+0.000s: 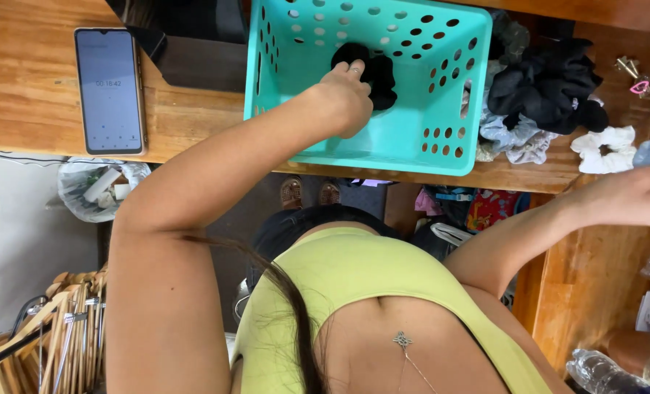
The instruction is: Sorting various colored hair scrunchies and placing them into a teal plastic basket.
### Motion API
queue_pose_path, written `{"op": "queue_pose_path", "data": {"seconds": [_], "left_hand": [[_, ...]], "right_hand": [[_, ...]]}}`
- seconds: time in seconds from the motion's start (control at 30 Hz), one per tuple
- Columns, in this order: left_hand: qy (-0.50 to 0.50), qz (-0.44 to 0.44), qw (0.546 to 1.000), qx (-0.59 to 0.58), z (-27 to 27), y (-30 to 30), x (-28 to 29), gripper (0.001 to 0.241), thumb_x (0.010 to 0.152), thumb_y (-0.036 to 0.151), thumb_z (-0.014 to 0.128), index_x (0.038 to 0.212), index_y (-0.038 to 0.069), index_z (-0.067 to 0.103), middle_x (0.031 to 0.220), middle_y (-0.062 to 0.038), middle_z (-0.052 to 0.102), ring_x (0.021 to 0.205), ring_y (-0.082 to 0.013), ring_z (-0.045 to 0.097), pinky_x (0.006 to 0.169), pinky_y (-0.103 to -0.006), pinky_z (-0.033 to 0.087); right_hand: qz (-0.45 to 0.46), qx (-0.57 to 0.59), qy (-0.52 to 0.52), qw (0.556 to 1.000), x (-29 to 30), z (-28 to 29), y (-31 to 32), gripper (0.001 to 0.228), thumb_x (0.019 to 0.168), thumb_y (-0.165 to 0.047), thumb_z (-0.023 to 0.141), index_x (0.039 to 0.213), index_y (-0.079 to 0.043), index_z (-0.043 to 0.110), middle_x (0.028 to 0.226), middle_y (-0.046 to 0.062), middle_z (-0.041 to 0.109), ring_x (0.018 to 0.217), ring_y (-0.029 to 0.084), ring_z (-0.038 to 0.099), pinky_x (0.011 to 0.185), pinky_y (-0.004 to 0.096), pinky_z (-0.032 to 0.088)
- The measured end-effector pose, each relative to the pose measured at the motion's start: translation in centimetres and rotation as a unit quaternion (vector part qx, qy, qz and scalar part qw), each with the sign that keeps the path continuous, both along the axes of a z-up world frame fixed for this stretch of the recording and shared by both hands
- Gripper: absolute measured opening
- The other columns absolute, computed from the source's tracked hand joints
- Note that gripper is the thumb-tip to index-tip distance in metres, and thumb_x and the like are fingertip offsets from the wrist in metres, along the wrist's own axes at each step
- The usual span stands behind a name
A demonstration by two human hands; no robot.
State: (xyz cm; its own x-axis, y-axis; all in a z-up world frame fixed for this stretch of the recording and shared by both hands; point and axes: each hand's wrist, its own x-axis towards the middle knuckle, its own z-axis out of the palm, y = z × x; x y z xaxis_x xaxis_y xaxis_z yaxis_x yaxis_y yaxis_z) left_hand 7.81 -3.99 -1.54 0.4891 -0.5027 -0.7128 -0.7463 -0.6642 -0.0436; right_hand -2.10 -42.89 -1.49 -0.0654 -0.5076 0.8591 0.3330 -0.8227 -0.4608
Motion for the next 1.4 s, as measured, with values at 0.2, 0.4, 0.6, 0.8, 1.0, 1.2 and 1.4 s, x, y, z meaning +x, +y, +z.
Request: {"op": "queue_pose_path", "data": {"seconds": [0.2, 0.4, 0.6, 0.8, 1.0, 1.2, 1.4], "left_hand": [[-0.049, -0.020, 0.985, -0.163, 1.9, 1.5, -0.5, 0.020, 0.093, 0.007, 0.058, 0.075, 0.012, 0.067, 0.090, -0.007, 0.068, 0.140, -0.0460, 0.040, 0.103, -0.0527, 0.042], [-0.062, 0.170, 0.837, -0.516, 6.7, 4.1, -2.2, 0.023, 0.077, 0.002, 0.083, 0.092, 0.005, 0.066, 0.098, -0.016, 0.067, 0.084, -0.0365, 0.065, 0.060, -0.0456, 0.051], [0.026, 0.249, 0.666, -0.703, 10.3, 5.4, -5.9, 0.028, 0.087, -0.009, 0.056, 0.105, 0.013, 0.061, 0.081, -0.002, 0.059, 0.058, -0.0128, 0.037, 0.057, -0.0272, 0.031], [0.222, 0.278, 0.448, -0.820, 9.2, 4.4, -7.9, 0.032, 0.098, -0.013, 0.046, 0.113, 0.014, 0.056, 0.108, -0.005, 0.058, 0.099, -0.0158, 0.068, 0.085, -0.0254, 0.052], [0.176, 0.297, 0.409, -0.844, 6.5, 4.5, -7.5, 0.020, 0.100, 0.002, 0.055, 0.113, 0.017, 0.058, 0.111, 0.002, 0.058, 0.107, -0.0114, 0.056, 0.093, -0.0247, 0.045], [0.356, 0.332, 0.306, -0.818, 5.6, 5.8, -7.2, 0.014, 0.100, 0.005, 0.060, 0.112, 0.011, 0.057, 0.105, -0.004, 0.058, 0.072, -0.0187, 0.060, 0.067, -0.0271, 0.053], [0.270, 0.342, 0.397, -0.808, 5.7, 8.6, -6.4, 0.020, 0.100, -0.001, 0.056, 0.114, 0.014, 0.059, 0.110, -0.002, 0.057, 0.096, -0.0112, 0.060, 0.059, -0.0212, 0.054]], "right_hand": [[-0.086, -0.093, 0.523, 0.843, -0.4, -5.1, -2.5, 0.033, 0.083, -0.004, 0.079, 0.115, -0.014, 0.081, 0.104, 0.009, 0.083, 0.093, 0.035, 0.076, 0.080, 0.051, 0.054], [0.040, -0.072, 0.608, 0.790, -1.4, -4.1, -0.9, 0.023, 0.098, -0.014, 0.069, 0.117, -0.002, 0.075, 0.104, 0.021, 0.074, 0.097, 0.044, 0.066, 0.080, 0.054, 0.049], [0.166, -0.098, 0.319, 0.928, -2.5, 7.2, 14.7, 0.013, 0.104, 0.004, 0.060, 0.118, 0.003, 0.059, 0.109, 0.016, 0.058, 0.096, 0.028, 0.056, 0.083, 0.039, 0.048], [0.576, -0.011, 0.374, 0.727, -2.2, 7.5, 22.3, 0.080, 0.098, -0.038, 0.068, 0.159, -0.009, 0.026, 0.153, 0.023, 0.049, 0.151, 0.032, 0.047, 0.130, 0.038, 0.036], [0.649, 0.272, 0.353, 0.616, -0.4, 3.9, 21.8, 0.048, 0.091, -0.014, 0.078, 0.131, -0.009, 0.052, 0.111, 0.006, 0.066, 0.100, 0.017, 0.066, 0.097, 0.033, 0.055], [0.730, 0.459, 0.280, 0.422, 0.8, 2.2, 18.4, 0.036, 0.099, -0.011, 0.072, 0.131, -0.011, 0.056, 0.117, 0.010, 0.063, 0.099, 0.024, 0.064, 0.074, 0.032, 0.057], [0.792, 0.527, 0.169, 0.258, 2.4, 1.6, 14.0, 0.040, 0.098, 0.003, 0.066, 0.136, -0.004, 0.062, 0.126, 0.022, 0.073, 0.105, 0.033, 0.076, 0.098, 0.046, 0.063]]}}
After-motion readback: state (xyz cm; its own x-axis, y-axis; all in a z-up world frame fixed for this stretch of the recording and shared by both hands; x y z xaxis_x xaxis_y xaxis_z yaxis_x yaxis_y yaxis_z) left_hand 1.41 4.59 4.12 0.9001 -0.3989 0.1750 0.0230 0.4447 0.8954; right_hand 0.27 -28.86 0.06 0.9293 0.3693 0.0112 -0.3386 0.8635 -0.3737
